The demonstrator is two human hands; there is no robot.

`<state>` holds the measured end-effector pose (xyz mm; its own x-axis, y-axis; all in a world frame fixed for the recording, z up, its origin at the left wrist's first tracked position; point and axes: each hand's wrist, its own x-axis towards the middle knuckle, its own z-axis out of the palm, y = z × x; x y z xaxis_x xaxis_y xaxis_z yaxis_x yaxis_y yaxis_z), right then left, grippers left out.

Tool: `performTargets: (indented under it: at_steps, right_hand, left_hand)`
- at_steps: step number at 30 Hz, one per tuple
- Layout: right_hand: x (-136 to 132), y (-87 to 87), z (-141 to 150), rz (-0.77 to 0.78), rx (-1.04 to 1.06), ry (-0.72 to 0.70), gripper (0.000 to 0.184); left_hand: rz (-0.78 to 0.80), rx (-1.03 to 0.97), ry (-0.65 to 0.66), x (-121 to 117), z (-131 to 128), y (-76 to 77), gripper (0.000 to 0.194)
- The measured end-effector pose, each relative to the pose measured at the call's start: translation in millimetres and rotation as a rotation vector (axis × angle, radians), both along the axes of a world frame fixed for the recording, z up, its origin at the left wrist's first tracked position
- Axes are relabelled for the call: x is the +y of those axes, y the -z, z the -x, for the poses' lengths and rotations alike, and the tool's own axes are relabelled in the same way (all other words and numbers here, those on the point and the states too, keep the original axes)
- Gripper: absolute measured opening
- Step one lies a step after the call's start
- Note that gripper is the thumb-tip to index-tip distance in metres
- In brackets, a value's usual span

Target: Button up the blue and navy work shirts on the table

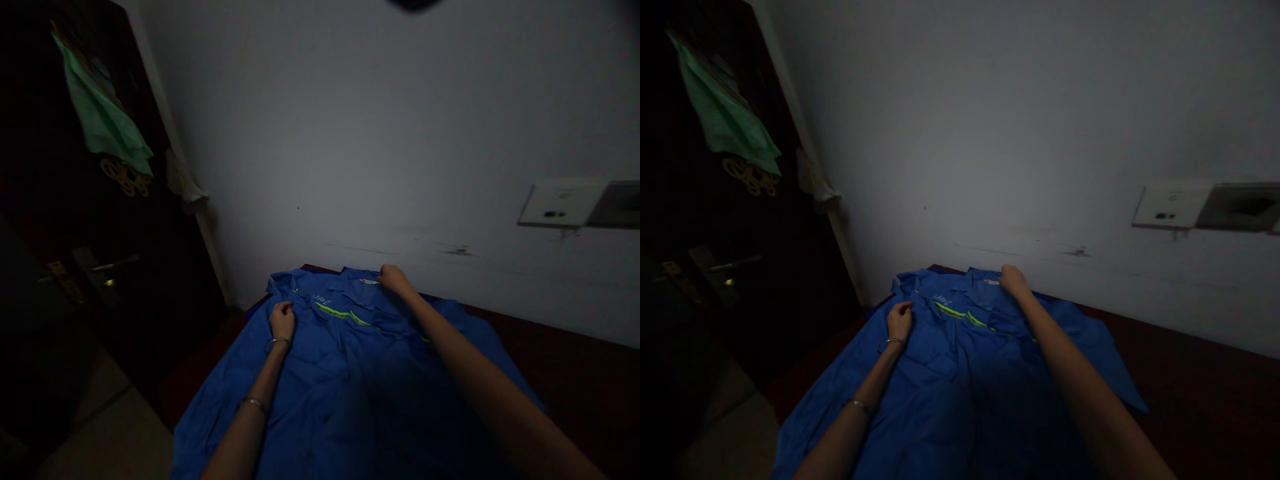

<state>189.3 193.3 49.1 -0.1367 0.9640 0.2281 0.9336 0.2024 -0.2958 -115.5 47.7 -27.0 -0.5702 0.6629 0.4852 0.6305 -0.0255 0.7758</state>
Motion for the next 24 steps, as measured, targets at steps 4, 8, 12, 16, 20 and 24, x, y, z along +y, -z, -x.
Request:
performTargets:
  at_steps: [4, 8, 12, 16, 20, 24]
  right_hand:
    - [-0.1, 14.6, -8.4, 0.033, -0.045, 0.04, 0.032]
    - [-0.9, 16.0, -11.2, 0.034, -0.044, 0.076, 0.028]
    - [0.4, -2.2, -11.2, 0.0, -0.025, 0.08, 0.028]
    - [0.8, -36.9, -13.8, -0.068, 0.007, 0.066, 0.029]
    - [-5.4, -80.0, -19.1, -0.148, 0.041, 0.014, 0.029]
    - [-19.2, -121.4, -19.8, -0.21, 0.059, -0.08, 0.029]
  left_hand:
    - [-0.003, 0.0, 0.01, 0.4, -0.5, 0.0, 0.025]
    - [-0.007, 0.013, 0.012, -0.3, -1.4, -0.6, 0.025]
    - [0.007, 0.053, 0.021, -0.4, -1.3, -0.4, 0.025]
    - [0.005, 0.046, 0.012, 3.0, 0.1, 1.5, 0.025]
    - [0.02, 0.035, 0.016, 5.3, 1.0, 3.6, 0.024]
    - [-0.007, 0.019, 0.031, -0.7, 0.2, 1.6, 0.024]
